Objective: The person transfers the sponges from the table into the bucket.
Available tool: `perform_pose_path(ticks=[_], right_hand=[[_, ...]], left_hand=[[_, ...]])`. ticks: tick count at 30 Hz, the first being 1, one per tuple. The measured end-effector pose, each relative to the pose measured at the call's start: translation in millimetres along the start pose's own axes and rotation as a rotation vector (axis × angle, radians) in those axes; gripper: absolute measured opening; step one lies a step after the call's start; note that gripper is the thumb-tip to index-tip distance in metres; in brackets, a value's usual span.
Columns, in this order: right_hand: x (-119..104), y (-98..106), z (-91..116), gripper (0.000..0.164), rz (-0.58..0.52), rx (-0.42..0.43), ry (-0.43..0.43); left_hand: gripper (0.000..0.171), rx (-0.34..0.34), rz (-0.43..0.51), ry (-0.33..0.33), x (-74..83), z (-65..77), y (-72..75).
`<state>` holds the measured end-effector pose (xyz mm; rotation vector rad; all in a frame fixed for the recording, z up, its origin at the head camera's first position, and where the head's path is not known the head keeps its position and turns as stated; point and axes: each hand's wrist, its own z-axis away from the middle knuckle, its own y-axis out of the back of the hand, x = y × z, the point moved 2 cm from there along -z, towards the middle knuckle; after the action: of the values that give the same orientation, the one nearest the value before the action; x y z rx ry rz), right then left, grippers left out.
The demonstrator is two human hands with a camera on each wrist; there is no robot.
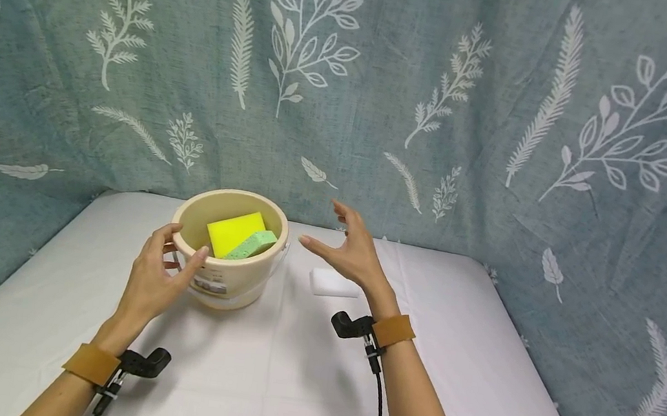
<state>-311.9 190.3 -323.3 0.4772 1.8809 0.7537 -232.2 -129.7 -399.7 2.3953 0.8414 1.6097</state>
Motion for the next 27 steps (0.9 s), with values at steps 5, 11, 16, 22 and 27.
perform_pose_path(ticks=[5,11,16,22,27], right_hand=[[11,2,3,0.097,0.052,-0.005,-0.021],[26,2,6,0.101,0.104,-0.011,-0.046],[36,0,11,0.104,0.132,-0.013,-0.066],[51,-4,13,0.104,0.179,-0.026,-0.061],[67,-9,15,0.103,0.241,-0.041,-0.072]], left_hand=[[0.075,0.014,-0.006,-0.015,0.3,-0.7,0.2],[0.076,0.02,-0.01,-0.02,0.4,0.4,-0.3],[0.076,0.023,-0.011,-0.018,0.3,0.1,-0.6],[0.076,0.024,-0.01,-0.014,-0.2,-0.2,-1.2],[0.076,0.024,-0.01,-0.012,-0.5,-0.2,-1.5]])
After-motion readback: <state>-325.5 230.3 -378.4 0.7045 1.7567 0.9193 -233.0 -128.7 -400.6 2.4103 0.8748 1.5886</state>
